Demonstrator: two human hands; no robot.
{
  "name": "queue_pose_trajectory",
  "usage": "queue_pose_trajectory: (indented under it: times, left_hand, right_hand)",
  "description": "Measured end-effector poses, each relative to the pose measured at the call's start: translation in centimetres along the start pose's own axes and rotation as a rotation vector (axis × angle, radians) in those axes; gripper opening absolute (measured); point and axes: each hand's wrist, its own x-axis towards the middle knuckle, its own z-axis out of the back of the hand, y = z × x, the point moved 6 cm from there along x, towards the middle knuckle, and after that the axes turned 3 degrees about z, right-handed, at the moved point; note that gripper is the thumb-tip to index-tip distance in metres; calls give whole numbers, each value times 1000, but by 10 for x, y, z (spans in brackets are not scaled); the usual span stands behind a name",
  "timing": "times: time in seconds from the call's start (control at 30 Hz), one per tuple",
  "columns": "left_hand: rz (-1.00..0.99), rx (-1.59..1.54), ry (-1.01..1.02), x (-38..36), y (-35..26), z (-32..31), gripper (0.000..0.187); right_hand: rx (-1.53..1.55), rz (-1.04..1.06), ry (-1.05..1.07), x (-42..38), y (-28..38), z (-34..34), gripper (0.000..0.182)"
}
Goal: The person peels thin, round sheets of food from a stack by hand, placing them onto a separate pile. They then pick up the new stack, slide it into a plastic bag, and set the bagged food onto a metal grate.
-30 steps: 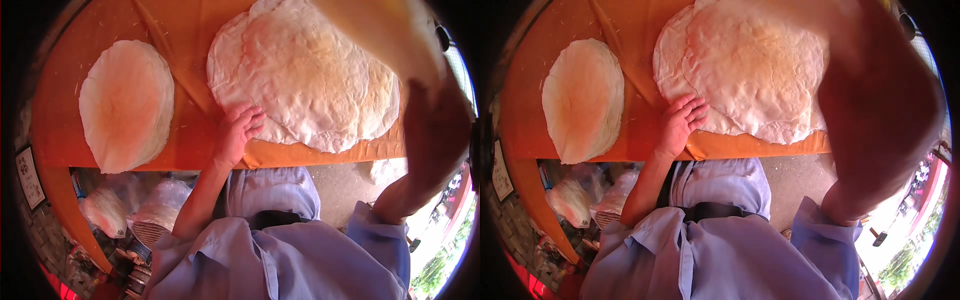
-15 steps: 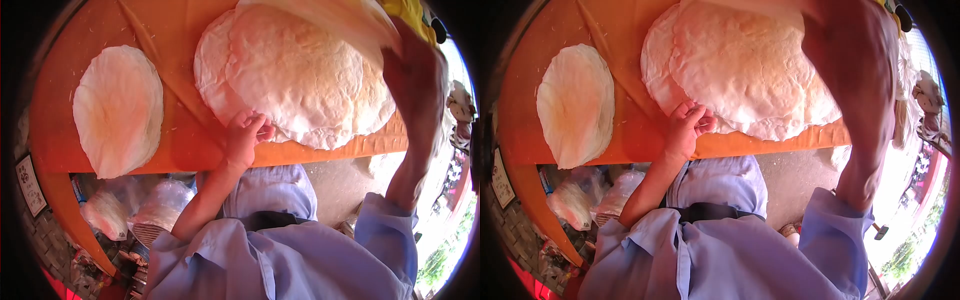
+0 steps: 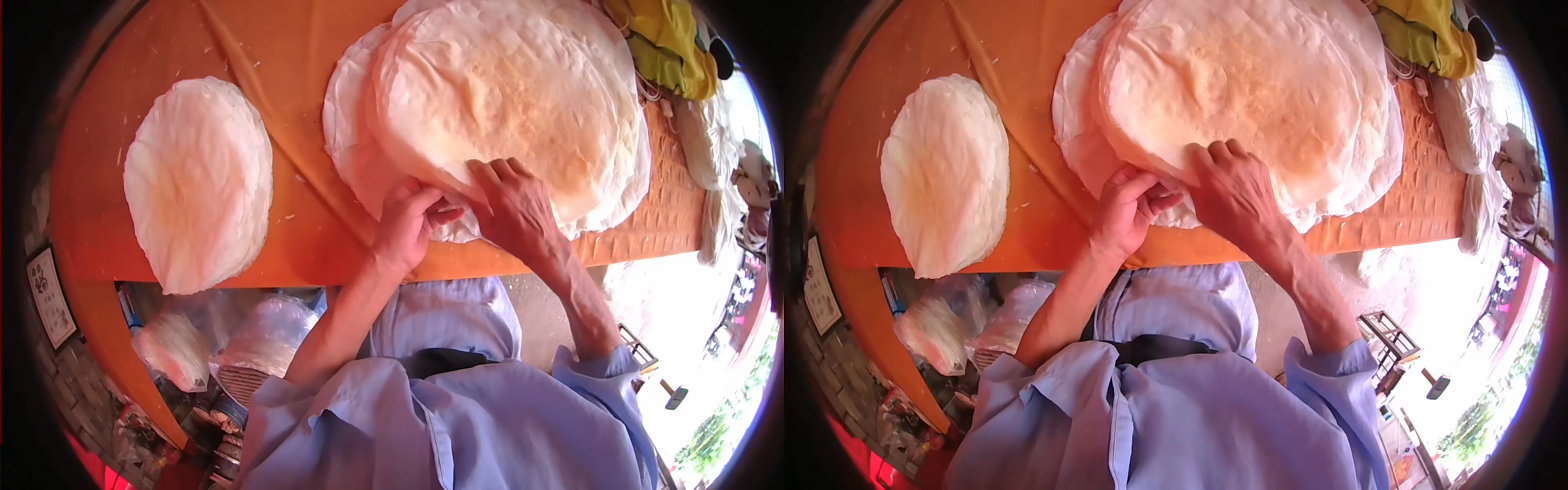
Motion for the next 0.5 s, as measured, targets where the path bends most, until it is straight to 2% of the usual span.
queue_pose_trajectory:
  times: [0.03, 0.13, 0.17, 0.27, 0.3, 0.37, 0.4, 0.43, 0.5]
  left_hand:
    - [4, 2, 17, 1, 2, 4, 13]
    - [-40, -41, 70, 3, 3, -1, 17]
    - [-73, -60, 95, 5, -1, -6, 17]
    - [-4, -52, 125, 11, 2, 0, 21]
    - [8, -27, 107, 11, 4, 3, 23]
    - [32, 20, 76, 13, 7, 9, 28]
    - [24, 80, 72, 12, 7, 9, 29]
    - [16, 138, 67, 10, 7, 9, 31]
    - [21, 200, 55, 10, 3, 9, 33]
  right_hand:
    - [99, 20, -43, -7, 7, 9, 31]
    - [36, -23, -153, -10, 9, 9, 34]
    - [-57, -34, -197, -7, 1, 1, 29]
    - [-171, -84, -34, 7, -19, -6, 18]
    - [-156, -84, -11, 17, -26, 9, 15]
    - [-369, -174, -19, 42, -44, 69, 11]
    - [-519, -81, -177, 48, -42, 109, 12]
    - [-389, -34, -295, 45, -40, 151, 19]
    - [-412, -70, -435, 37, -23, 205, 31]
